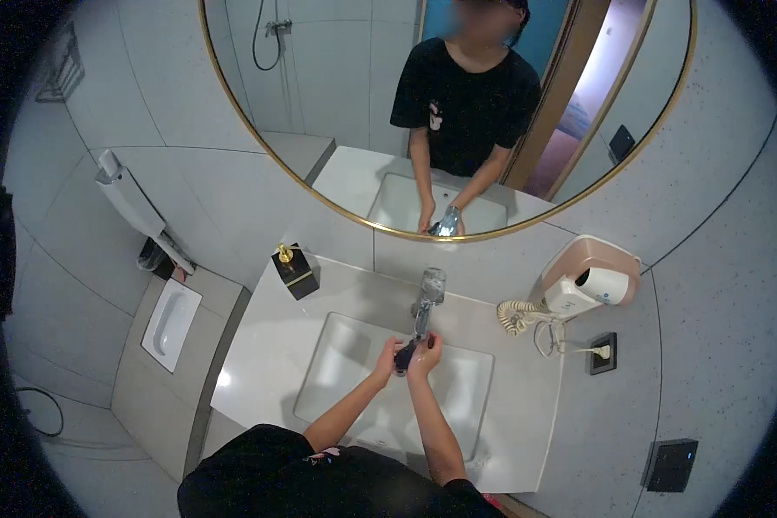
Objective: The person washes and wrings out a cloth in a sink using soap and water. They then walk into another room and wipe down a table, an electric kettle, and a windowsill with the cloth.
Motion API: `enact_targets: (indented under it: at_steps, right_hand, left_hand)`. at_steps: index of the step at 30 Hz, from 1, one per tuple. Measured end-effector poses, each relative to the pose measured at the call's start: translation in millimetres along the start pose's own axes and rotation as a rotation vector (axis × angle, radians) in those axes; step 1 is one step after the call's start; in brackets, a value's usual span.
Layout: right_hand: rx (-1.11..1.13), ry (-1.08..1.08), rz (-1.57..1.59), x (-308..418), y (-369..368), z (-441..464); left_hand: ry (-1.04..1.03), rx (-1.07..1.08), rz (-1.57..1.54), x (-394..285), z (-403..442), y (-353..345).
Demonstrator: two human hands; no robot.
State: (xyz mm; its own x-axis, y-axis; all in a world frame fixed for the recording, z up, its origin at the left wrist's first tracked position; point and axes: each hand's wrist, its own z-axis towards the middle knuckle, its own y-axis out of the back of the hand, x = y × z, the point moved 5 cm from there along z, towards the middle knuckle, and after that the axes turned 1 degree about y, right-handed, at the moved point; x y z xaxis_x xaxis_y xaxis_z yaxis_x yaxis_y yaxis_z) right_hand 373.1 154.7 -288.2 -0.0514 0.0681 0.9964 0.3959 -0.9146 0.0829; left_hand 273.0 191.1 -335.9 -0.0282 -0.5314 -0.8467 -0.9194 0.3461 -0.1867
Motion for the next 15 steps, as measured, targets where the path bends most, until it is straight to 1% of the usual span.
enact_targets:
  at_steps: [1,2,3,5,6,9,10,11,12,14,15]
  right_hand:
    - [-0.067,0.049,0.003,18,6,-8]
    - [-0.018,0.083,-0.083,27,8,-16]
    - [0.066,0.147,-0.161,32,6,-24]
    - [0.218,0.260,-0.322,37,5,-42]
    - [0.298,0.526,-0.492,51,1,-50]
    - [0.331,0.541,-0.546,53,9,-46]
    - [0.301,0.398,-0.543,48,8,-40]
    - [0.255,0.301,-0.467,36,11,-36]
    - [0.212,0.211,-0.387,20,11,-30]
    - [0.138,0.060,-0.278,15,16,-24]
    - [0.078,-0.003,-0.250,-1,18,-21]
  left_hand:
    - [0.193,0.111,-0.225,5,-5,-7]
    - [0.199,0.192,-0.216,2,-12,-13]
    - [0.167,0.244,-0.321,2,-9,-17]
    - [0.122,0.354,-0.523,24,2,-21]
    - [0.111,0.413,-0.621,40,8,-23]
    - [0.100,0.596,-0.925,67,18,-37]
    - [0.104,0.446,-0.784,56,9,-39]
    - [0.102,0.294,-0.636,22,-16,-40]
    - [0.088,0.144,-0.484,3,-31,-35]
    - [-0.126,0.126,-0.076,38,8,-24]
    - [-0.236,0.120,0.128,51,20,-17]
